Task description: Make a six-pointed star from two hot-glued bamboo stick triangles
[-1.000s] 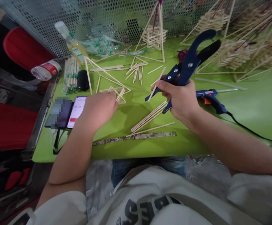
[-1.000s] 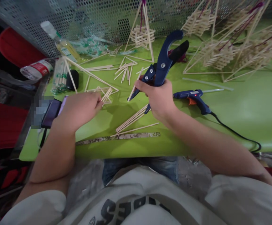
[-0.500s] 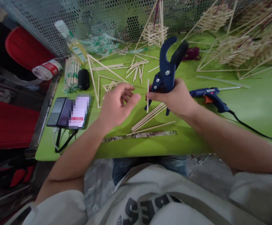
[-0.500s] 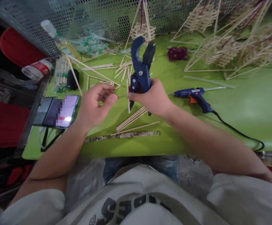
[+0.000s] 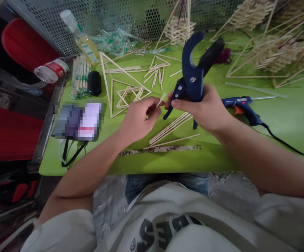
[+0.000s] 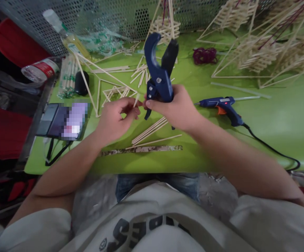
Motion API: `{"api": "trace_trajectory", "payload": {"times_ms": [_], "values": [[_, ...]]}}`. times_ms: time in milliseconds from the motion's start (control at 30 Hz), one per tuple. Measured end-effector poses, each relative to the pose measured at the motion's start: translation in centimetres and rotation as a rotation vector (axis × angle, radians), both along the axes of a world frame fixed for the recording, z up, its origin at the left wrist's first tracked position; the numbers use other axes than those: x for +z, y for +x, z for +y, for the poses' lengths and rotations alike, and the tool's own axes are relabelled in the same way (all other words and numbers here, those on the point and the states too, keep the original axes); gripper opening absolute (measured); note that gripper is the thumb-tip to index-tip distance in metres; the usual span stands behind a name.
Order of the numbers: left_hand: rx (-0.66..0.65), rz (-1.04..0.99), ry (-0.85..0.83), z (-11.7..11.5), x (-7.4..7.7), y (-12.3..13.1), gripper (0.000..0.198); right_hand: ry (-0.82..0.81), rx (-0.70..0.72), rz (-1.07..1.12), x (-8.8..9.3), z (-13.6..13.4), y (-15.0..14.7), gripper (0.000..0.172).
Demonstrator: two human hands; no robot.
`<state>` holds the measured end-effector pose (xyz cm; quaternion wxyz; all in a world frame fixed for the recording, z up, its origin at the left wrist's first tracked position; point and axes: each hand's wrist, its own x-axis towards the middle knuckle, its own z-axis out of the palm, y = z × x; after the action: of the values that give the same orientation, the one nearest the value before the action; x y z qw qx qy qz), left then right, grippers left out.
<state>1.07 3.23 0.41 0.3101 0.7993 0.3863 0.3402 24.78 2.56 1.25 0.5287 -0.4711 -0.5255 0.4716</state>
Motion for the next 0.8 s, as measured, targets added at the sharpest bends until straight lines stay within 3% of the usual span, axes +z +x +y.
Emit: {"api": "trace_trajectory", "payload": {"times_ms": [100, 200, 267, 467, 600, 667, 800], "values": [[-0.003, 0.219, -0.103, -0.5, 0.5, 0.4, 0.025, 0.087, -0.014, 0.084, 0.9, 1.1, 1.1, 0.012], [-0.038, 0.536, -0.168, -1.3, 0.2, 1.7, 0.015, 0.165, -0.176, 0.138, 1.5, 2.6, 2.5, 0.016], [-0.065, 0.7, -0.181, -1.9, 0.0, 2.7, 0.019, 0.189, -0.255, 0.159, 1.6, 3.3, 3.2, 0.017], [-0.115, 0.928, -0.142, -3.5, 0.1, 3.8, 0.028, 0.219, -0.247, 0.145, 1.1, 3.8, 3.5, 0.02], [-0.139, 0.831, -0.161, -3.1, -0.1, 3.0, 0.021, 0.236, -0.211, 0.094, 0.8, 3.6, 3.1, 0.025], [-0.137, 0.64, -0.252, -2.4, -0.2, 2.2, 0.013, 0.245, -0.216, 0.09, 0.8, 3.7, 3.2, 0.026], [-0.14, 0.288, -0.316, -1.0, -0.2, 0.6, 0.023, 0.252, -0.308, 0.047, 1.0, 4.2, 4.0, 0.017]]}}
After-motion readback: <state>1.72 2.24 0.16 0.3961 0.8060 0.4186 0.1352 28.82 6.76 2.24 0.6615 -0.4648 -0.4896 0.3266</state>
